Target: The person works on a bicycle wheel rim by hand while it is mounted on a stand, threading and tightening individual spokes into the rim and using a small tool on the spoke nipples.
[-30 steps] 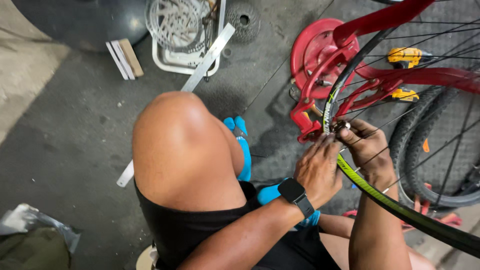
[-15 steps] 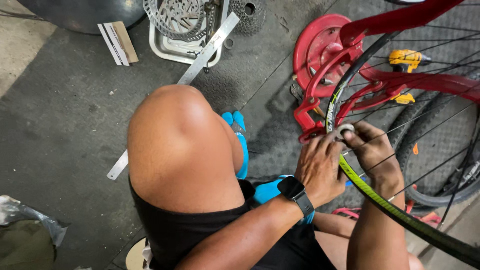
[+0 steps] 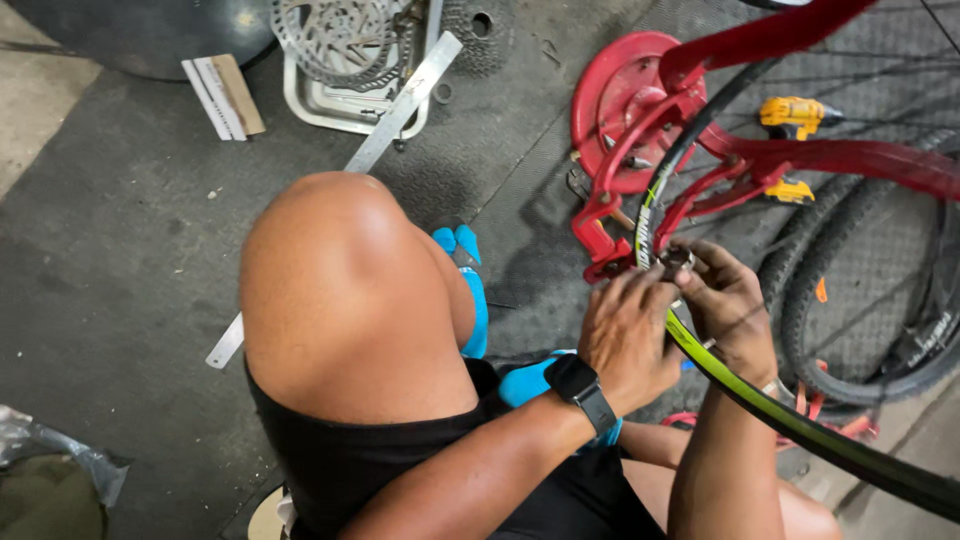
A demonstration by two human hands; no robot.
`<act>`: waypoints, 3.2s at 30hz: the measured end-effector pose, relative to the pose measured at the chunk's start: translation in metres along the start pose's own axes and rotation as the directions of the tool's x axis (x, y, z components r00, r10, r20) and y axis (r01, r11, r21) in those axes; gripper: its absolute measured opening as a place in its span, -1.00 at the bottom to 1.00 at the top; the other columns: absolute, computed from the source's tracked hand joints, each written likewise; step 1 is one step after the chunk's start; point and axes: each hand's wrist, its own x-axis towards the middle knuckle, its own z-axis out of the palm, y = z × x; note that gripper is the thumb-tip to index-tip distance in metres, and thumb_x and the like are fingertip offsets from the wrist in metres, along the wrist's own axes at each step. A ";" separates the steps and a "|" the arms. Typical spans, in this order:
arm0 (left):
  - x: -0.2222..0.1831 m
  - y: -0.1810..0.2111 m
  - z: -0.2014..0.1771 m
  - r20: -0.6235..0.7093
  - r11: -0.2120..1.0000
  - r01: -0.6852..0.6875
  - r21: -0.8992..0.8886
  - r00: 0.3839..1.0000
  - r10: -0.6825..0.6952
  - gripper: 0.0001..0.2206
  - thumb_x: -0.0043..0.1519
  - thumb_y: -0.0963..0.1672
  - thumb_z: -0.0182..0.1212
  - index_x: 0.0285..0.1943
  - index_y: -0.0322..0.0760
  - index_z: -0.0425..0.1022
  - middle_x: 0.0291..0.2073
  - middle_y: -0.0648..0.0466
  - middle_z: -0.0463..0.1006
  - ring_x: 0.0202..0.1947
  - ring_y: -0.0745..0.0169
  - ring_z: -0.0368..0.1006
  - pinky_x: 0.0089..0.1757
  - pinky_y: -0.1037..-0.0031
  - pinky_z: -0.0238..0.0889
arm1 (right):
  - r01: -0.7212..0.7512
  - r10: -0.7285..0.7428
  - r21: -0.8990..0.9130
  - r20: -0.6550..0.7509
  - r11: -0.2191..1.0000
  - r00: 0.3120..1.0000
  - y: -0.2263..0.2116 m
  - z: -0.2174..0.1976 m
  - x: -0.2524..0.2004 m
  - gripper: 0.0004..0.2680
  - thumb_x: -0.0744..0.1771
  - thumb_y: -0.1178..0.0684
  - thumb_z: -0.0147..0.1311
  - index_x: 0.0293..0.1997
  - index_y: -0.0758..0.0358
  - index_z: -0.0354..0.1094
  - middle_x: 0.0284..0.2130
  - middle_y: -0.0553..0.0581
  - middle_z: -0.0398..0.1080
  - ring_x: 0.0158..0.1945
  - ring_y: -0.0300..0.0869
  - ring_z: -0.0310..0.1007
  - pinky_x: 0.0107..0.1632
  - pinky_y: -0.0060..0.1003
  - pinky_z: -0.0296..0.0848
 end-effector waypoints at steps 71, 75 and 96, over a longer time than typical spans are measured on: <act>0.012 -0.013 -0.002 -0.013 0.998 0.054 -0.044 0.998 -0.054 -0.42 -0.05 -0.16 0.35 0.21 -0.31 0.32 0.05 -0.09 0.51 0.11 -0.18 0.37 0.14 0.08 0.16 | 0.034 -0.048 -0.338 -0.032 0.941 0.998 0.025 -0.039 0.037 -0.79 0.30 0.33 0.19 0.03 0.44 0.42 -0.23 0.14 0.52 -0.18 -0.22 0.50 -0.05 -0.33 0.49; 0.014 -0.013 -0.001 -0.038 1.000 0.022 0.000 0.999 -0.022 -0.23 -0.09 -0.16 0.36 0.38 -0.46 0.22 0.09 -0.20 0.44 0.12 -0.24 0.30 0.12 0.07 0.16 | 0.113 -0.115 -0.235 0.004 0.965 0.993 0.036 -0.039 0.031 -0.80 0.30 0.31 0.18 0.02 0.42 0.40 -0.24 0.13 0.55 -0.17 -0.24 0.55 -0.06 -0.36 0.52; -0.034 0.066 -0.026 0.103 0.958 -0.239 -0.156 0.961 0.257 -0.60 0.18 -0.11 0.32 0.21 -0.24 0.44 0.12 -0.08 0.46 0.18 -0.08 0.35 0.10 0.14 0.17 | 0.041 -0.022 0.317 -0.062 0.948 0.998 0.027 -0.007 -0.007 -0.73 0.43 0.09 0.09 0.26 0.39 0.30 -0.04 0.23 0.46 0.03 -0.01 0.52 0.14 -0.09 0.49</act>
